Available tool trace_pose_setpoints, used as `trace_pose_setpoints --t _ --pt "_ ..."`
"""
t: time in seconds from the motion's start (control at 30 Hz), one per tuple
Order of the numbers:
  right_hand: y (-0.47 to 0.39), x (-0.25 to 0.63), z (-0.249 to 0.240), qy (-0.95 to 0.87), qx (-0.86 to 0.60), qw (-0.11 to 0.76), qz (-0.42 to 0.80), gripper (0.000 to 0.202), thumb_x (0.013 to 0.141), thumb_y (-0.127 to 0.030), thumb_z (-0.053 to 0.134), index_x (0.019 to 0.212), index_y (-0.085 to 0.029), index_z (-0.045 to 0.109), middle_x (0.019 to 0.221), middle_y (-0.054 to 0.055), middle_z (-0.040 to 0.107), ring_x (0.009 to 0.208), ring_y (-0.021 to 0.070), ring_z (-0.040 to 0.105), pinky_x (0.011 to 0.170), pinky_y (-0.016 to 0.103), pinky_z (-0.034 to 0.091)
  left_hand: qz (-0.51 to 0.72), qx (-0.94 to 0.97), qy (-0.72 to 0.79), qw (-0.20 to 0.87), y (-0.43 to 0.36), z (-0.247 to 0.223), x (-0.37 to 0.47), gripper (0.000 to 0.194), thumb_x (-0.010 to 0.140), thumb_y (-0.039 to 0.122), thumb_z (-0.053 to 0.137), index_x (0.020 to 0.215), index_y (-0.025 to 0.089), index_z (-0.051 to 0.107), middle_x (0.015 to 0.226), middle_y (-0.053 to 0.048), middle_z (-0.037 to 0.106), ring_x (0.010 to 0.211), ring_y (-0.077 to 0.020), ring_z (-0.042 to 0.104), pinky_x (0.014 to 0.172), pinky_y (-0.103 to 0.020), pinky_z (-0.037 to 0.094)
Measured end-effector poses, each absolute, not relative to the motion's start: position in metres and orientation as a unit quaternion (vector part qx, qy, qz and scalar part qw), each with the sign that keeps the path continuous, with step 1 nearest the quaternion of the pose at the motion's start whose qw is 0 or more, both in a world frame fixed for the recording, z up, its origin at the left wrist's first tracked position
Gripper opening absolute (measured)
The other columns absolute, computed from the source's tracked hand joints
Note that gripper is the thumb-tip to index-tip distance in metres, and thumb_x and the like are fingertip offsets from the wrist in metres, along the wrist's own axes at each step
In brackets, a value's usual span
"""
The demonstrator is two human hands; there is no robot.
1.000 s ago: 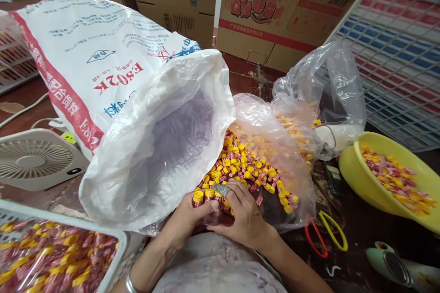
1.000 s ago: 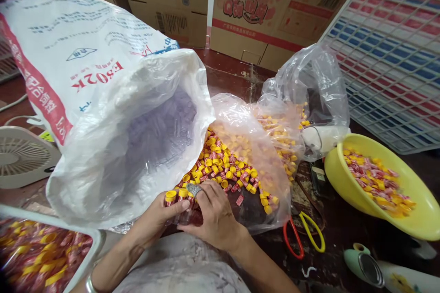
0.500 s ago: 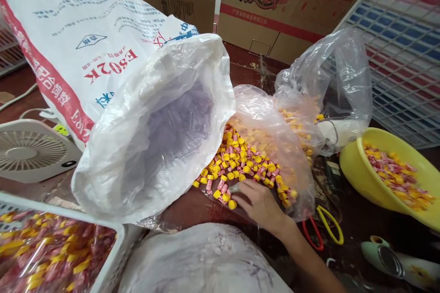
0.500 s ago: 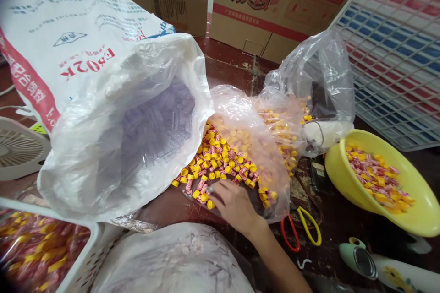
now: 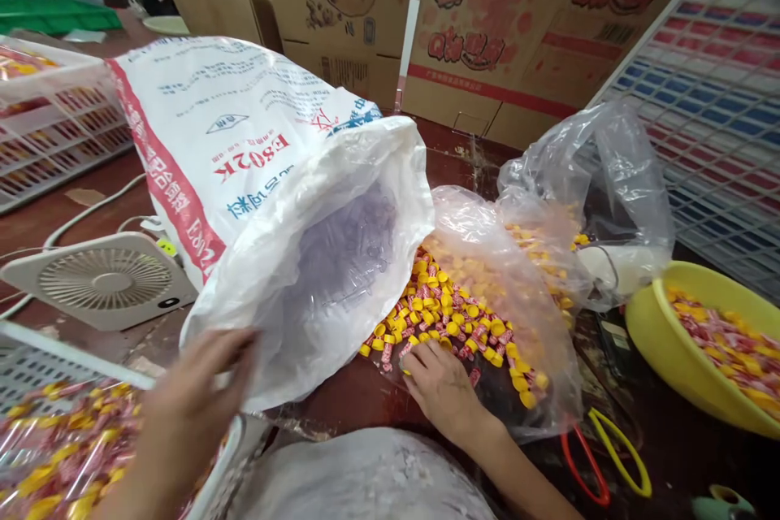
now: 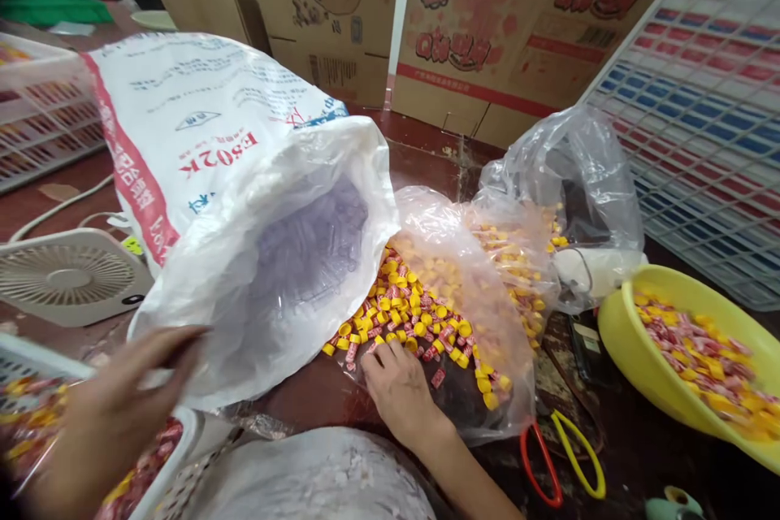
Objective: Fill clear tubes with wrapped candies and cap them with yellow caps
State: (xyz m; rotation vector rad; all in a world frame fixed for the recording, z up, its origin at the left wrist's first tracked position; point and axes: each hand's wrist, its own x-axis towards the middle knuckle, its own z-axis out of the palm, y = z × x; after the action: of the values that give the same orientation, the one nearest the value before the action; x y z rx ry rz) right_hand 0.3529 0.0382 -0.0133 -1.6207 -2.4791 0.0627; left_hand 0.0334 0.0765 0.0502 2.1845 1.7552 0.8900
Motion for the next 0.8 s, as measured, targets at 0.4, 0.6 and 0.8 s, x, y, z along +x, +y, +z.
trace_pose_setpoints --t 0.4,0.6,0.8 --pt "0.031 0.391 0.006 -0.580 -0.652 0.421 0.248 0.010 0.091 -0.030 0.063 0.095 -0.021 0.060 0.086 0.005 0.071 0.078 0.0216 0.070 0.071 0.033 0.059 0.041 0.807 0.570 0.146 0.153 0.019 0.144 0.028 0.088 0.015 0.050 0.113 0.015 0.063 0.101 -0.015 0.070 0.090 -0.0287 0.070 0.072 -0.037 0.054" --pt "0.050 0.357 0.029 -0.496 -0.568 0.536 0.380 0.018 0.089 -0.033 0.068 0.102 -0.021 0.065 0.097 0.005 0.075 0.088 0.0198 0.072 0.078 0.031 0.059 0.236 0.677 0.489 0.497 0.102 0.036 0.136 0.016 0.085 0.034 0.063 0.091 0.020 0.056 0.091 -0.004 0.071 0.085 -0.0206 0.068 0.081 -0.032 0.052" --pt "0.055 0.334 0.031 -0.560 -0.537 0.524 0.350 0.015 0.093 -0.035 0.064 0.101 -0.022 0.065 0.092 0.004 0.071 0.084 0.0173 0.068 0.077 0.028 0.058 0.266 0.493 0.375 0.738 0.074 0.036 0.157 0.033 0.084 0.038 0.072 0.110 0.019 0.066 0.103 -0.007 0.073 0.098 -0.0205 0.066 0.090 -0.030 0.050"
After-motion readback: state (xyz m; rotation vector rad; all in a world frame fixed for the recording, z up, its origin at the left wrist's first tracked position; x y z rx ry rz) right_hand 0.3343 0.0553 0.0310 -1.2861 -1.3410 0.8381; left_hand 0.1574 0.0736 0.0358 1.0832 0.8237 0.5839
